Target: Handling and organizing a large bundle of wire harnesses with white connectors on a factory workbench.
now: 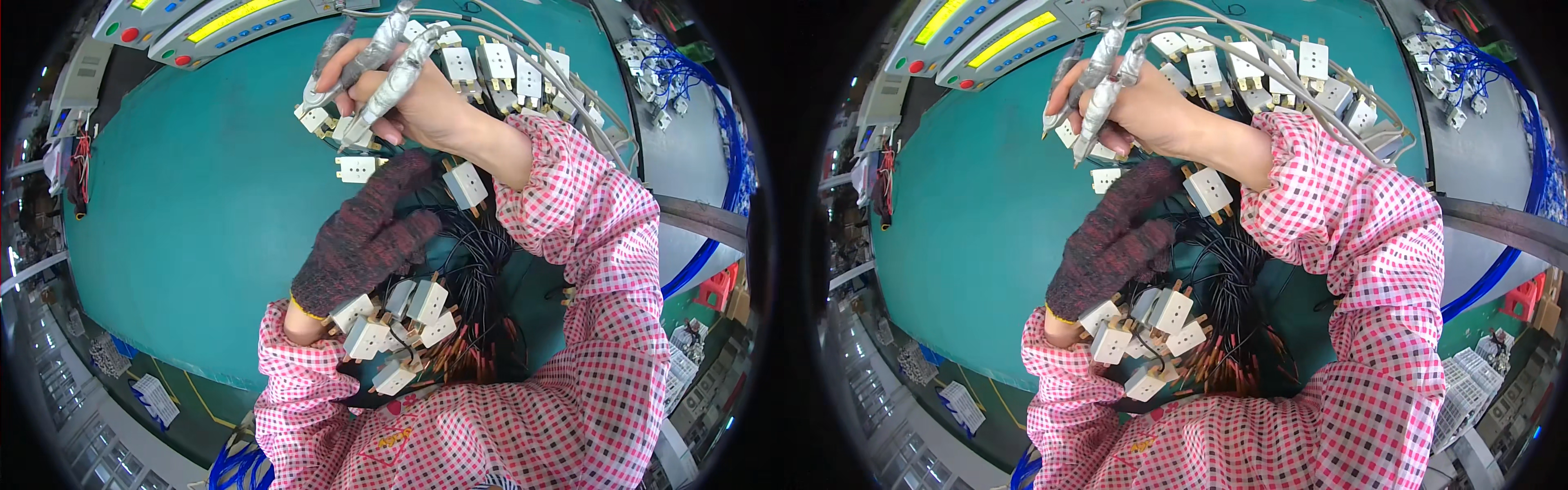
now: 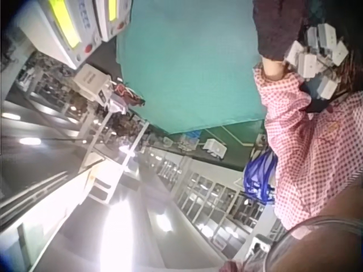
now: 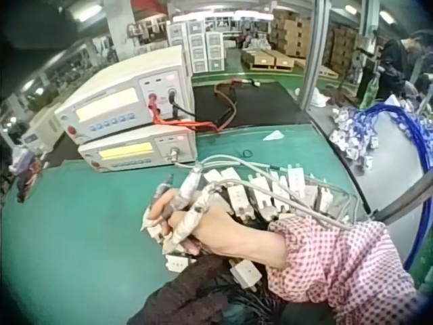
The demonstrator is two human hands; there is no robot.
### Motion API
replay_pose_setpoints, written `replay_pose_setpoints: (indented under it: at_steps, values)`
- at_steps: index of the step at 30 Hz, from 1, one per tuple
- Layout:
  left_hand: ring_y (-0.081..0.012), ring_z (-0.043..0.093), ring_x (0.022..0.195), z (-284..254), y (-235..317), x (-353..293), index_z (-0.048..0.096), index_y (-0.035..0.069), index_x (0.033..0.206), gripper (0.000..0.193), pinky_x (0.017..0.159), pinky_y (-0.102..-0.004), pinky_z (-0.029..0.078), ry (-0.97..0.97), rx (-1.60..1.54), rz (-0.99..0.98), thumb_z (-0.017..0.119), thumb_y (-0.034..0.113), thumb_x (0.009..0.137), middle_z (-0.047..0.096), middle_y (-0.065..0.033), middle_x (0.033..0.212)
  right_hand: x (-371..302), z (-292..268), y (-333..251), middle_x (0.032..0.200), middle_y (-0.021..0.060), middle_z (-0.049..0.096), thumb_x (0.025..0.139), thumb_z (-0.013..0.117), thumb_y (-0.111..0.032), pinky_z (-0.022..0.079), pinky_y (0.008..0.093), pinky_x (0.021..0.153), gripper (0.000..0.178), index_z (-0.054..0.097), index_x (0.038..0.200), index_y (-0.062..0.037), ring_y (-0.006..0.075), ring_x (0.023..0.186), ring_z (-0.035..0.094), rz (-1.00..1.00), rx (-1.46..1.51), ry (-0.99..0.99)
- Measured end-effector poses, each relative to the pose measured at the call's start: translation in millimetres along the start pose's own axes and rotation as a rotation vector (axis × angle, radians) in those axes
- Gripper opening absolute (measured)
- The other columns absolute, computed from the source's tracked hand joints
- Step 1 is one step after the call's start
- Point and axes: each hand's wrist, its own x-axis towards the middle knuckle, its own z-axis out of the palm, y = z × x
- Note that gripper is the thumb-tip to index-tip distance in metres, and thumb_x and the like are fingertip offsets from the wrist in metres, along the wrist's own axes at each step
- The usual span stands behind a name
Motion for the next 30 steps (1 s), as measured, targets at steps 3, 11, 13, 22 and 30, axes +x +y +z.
replay_pose_setpoints:
  at_steps: [3, 11, 13, 22, 30]
  values:
    - [-0.0054, 0.055, 0.068, 3, -6, 3, 0.042, 0.010, 0.138, 0.053, 0.055, -0.0208, 0.044, 0.014, 0.163, 0.177, 0.061, 0.013, 0.088, 0.063, -0.0021, 0.094, 2, 7, 3, 0.074, 0.0110, 0.058, 0.075, 0.049, -0.003, 0.034, 0.0194, 0.032, 0.027, 0.063, 0.096, 0.0029, 0.0091, 0.036, 0.044, -0.009, -0.017, -0.034]
    - [-0.0100, 0.060, 0.080, 2, 0, 14, 0.045, 0.008, 0.134, 0.059, 0.068, -0.0246, 0.049, -0.207, 0.087, 0.050, 0.071, 0.010, 0.080, 0.063, -0.0025, 0.097, 2, 1, 4, 0.074, 0.0108, 0.058, 0.075, 0.050, -0.004, 0.033, 0.0190, 0.032, 0.026, 0.063, 0.096, 0.0030, 0.0083, 0.038, 0.043, 0.010, 0.058, -0.068]
    - [-0.0156, 0.062, 0.093, 1, 12, 8, 0.052, 0.005, 0.126, 0.060, 0.081, -0.0297, 0.050, -0.327, 0.388, 0.230, 0.078, 0.008, 0.072, 0.065, -0.0056, 0.100, 3, 3, 5, 0.074, 0.0107, 0.058, 0.075, 0.051, -0.004, 0.033, 0.0188, 0.031, 0.025, 0.063, 0.096, 0.0030, 0.0082, 0.038, 0.043, 0.019, 0.058, -0.081]
    - [-0.0121, 0.063, 0.089, 4, -26, -36, 0.064, 0.009, 0.109, 0.043, 0.079, -0.0281, 0.049, 0.094, 0.046, 0.015, 0.080, 0.017, 0.071, 0.068, -0.0023, 0.097, -5, 6, -6, 0.067, 0.0095, 0.058, 0.069, 0.058, -0.013, 0.036, 0.0182, 0.034, 0.024, 0.065, 0.086, 0.0023, 0.0073, 0.048, 0.051, 0.314, -0.091, -0.761]
    - [-0.0074, 0.061, 0.093, 9, -13, -34, 0.059, 0.009, 0.120, 0.048, 0.083, -0.0249, 0.050, -0.065, -0.282, 0.015, 0.075, 0.007, 0.075, 0.067, -0.0039, 0.102, -6, 0, -6, 0.076, 0.0126, 0.058, 0.075, 0.052, -0.004, 0.033, 0.0171, 0.031, 0.022, 0.063, 0.091, 0.0053, 0.0077, 0.039, 0.046, 0.345, -0.071, -0.575]
